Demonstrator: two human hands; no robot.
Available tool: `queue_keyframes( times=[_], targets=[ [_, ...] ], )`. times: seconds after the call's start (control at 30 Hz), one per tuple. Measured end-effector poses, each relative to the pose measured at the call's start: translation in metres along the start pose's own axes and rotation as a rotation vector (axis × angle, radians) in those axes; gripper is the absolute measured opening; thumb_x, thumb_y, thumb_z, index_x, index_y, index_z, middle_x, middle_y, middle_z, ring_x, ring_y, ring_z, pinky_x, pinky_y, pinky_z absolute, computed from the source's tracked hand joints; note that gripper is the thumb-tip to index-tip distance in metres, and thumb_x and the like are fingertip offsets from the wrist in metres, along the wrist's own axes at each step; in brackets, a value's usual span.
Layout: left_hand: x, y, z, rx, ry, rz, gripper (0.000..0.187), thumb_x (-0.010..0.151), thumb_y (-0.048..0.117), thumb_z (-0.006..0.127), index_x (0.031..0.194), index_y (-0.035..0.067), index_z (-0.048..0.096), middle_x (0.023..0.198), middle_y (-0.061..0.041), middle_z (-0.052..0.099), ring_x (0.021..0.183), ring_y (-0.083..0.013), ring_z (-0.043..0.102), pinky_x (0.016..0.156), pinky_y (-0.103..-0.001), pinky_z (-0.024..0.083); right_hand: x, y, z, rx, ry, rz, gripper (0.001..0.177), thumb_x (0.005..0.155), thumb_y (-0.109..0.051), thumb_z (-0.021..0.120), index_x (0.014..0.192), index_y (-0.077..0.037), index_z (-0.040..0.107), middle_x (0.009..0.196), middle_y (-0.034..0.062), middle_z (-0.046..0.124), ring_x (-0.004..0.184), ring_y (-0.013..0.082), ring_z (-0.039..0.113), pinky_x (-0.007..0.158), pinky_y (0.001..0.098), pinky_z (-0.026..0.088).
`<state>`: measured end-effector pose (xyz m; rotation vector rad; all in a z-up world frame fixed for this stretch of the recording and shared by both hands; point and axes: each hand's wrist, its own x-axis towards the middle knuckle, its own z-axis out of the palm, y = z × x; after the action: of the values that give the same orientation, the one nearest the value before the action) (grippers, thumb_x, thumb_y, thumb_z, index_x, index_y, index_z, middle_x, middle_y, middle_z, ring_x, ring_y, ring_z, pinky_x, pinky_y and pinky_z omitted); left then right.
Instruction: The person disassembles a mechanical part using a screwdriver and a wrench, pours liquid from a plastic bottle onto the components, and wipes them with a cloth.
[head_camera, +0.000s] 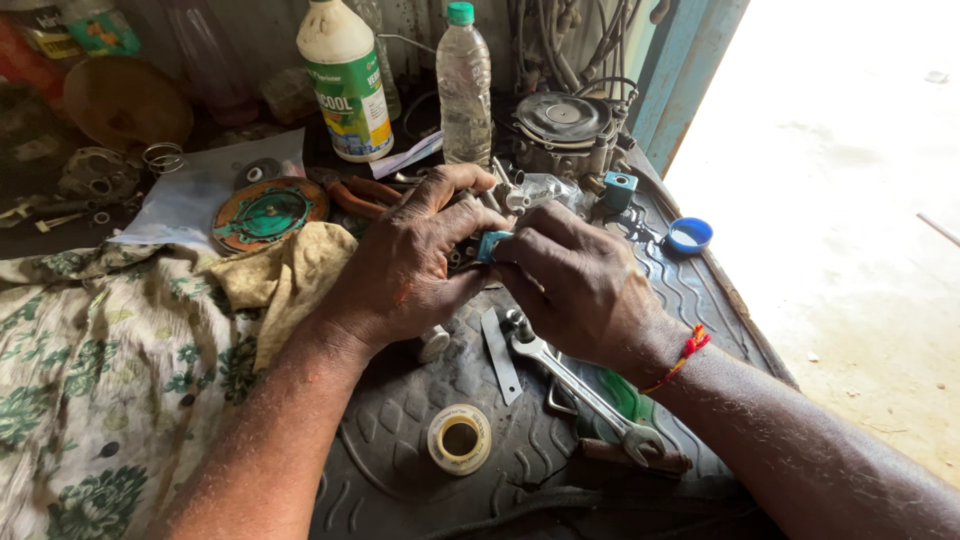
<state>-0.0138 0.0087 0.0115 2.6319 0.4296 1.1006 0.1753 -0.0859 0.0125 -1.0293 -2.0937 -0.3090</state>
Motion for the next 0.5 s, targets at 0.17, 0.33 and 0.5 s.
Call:
queue_keyframes(
  times=[0.17,0.33,0.5],
  targets=[
    [-0.001,-0.002,0.002,0.003,0.008,0.029,0.043,0.079,0.024,0.089,0.115,0.011,0.07,0.141,-0.009,0.056,0.134,-0.0316,0.057,0.107,-0.043,0.052,-0.009,0.015,-0.001,0.254,0.046,0.072,0.012,0.092,-0.004,0.072,0.103,-0.004,0.069,0.103,0.0081,0.066,0.084,0.0156,0.072,0.068,0.0283,0.06],
    [-0.003,-0.005,0.003,-0.019,0.011,0.021,0.04,0.079,0.015,0.088,0.114,0.011,0.069,0.141,-0.007,0.056,0.133,-0.0288,0.06,0.106,-0.04,0.055,-0.014,0.035,-0.013,0.184,-0.115,0.407,0.007,0.085,-0.008,0.079,0.089,-0.007,0.073,0.077,0.0014,0.068,0.064,0.0105,0.066,0.055,0.0275,0.053],
    [-0.003,-0.005,0.003,-0.005,0.026,0.048,0.041,0.079,0.014,0.088,0.115,0.011,0.068,0.14,-0.006,0.057,0.133,-0.0284,0.061,0.106,-0.039,0.056,-0.017,0.04,-0.01,0.193,-0.295,0.343,0.009,0.08,-0.007,0.078,0.088,-0.009,0.074,0.078,0.0027,0.071,0.066,0.0149,0.069,0.056,0.0311,0.055]
  ],
)
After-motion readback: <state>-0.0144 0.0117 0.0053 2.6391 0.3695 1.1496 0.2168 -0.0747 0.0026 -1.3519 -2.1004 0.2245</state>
